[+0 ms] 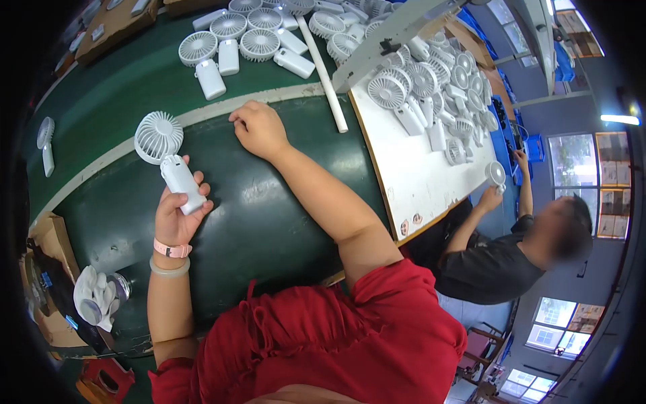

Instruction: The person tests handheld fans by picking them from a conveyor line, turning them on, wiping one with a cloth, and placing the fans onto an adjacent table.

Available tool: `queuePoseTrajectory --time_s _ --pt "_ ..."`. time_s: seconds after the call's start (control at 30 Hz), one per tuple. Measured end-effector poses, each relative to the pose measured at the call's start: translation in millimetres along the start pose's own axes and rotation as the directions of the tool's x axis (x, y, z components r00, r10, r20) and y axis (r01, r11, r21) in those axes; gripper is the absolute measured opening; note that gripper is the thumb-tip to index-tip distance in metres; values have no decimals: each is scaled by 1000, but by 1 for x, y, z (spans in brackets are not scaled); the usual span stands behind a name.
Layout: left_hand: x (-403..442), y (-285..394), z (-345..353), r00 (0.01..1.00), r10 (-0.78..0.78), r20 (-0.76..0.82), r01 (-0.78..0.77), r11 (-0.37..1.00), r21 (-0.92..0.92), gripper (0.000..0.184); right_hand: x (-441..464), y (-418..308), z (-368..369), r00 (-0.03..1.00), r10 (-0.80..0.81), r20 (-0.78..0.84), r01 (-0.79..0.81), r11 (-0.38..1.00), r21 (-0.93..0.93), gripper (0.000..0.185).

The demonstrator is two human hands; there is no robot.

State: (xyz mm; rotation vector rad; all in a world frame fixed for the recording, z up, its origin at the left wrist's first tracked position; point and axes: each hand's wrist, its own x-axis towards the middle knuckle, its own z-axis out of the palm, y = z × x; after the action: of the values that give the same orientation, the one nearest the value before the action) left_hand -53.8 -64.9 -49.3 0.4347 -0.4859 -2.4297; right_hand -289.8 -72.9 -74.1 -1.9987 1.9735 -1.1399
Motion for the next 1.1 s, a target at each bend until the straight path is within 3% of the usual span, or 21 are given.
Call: queuePoseTrajectory --time_s 0.07,0.17,0.23,0.3,0.37,0.4,0.5,0.57,0.6,0.67,0.7,0.73,0.77,0.83,0.93,1.1 --pt "-8 -3 -9 995 25 101 -18 997 -74 61 -2 -2 4 997 -81 -3 80 991 -107 10" --pt "-7 -4 -14 986 162 44 -163 986 19 54 0 -5 8 995 -93 33 97 975 -201 11" --pt "-1 4 -22 979 183 93 -187 982 28 53 6 -10 13 993 -120 -4 116 965 -234 16" --pt "0 10 -27 957 161 239 -136 984 -118 50 19 -18 22 988 -152 -35 138 956 -258 22" --pt "-3 9 -29 966 157 205 -131 982 -136 50 36 -28 35 985 -37 -171 -30 928 -371 36" --pt "-3 9 -28 974 140 180 -116 984 -138 50 46 -23 45 986 11 -167 -77 918 -390 51" --pt "-4 11 -21 983 152 107 -139 983 -117 49 75 -23 63 986 125 -111 -161 890 -426 61" --pt "-4 14 -13 982 191 10 -189 979 -76 41 90 -18 75 972 214 -101 -236 902 -362 61" --pt "-3 13 -17 981 193 1 -192 978 -81 41 93 -16 78 975 178 -130 -213 911 -354 60" --pt "-3 9 -26 960 276 49 -279 921 271 40 91 0 81 984 30 -173 -73 966 -249 61" --pt "-4 9 -16 944 316 -95 -244 862 444 45 87 4 78 962 269 -44 -263 958 116 58" --pt "-3 6 -13 929 346 -129 -255 854 454 44 74 -9 67 920 379 98 -360 721 592 56" --pt "-2 2 -15 913 376 -160 -265 843 467 43 55 -27 53 875 396 277 -398 264 879 54" --pt "1 -2 -25 906 399 -140 -300 840 452 42 24 -33 29 852 143 504 -447 -304 841 55" --pt "0 -2 -23 905 421 -69 -363 845 393 39 -11 -48 21 853 22 521 -491 -300 818 57" --pt "-2 3 -18 917 393 -73 -352 880 319 43 -2 -46 31 844 7 536 -489 -403 774 59"
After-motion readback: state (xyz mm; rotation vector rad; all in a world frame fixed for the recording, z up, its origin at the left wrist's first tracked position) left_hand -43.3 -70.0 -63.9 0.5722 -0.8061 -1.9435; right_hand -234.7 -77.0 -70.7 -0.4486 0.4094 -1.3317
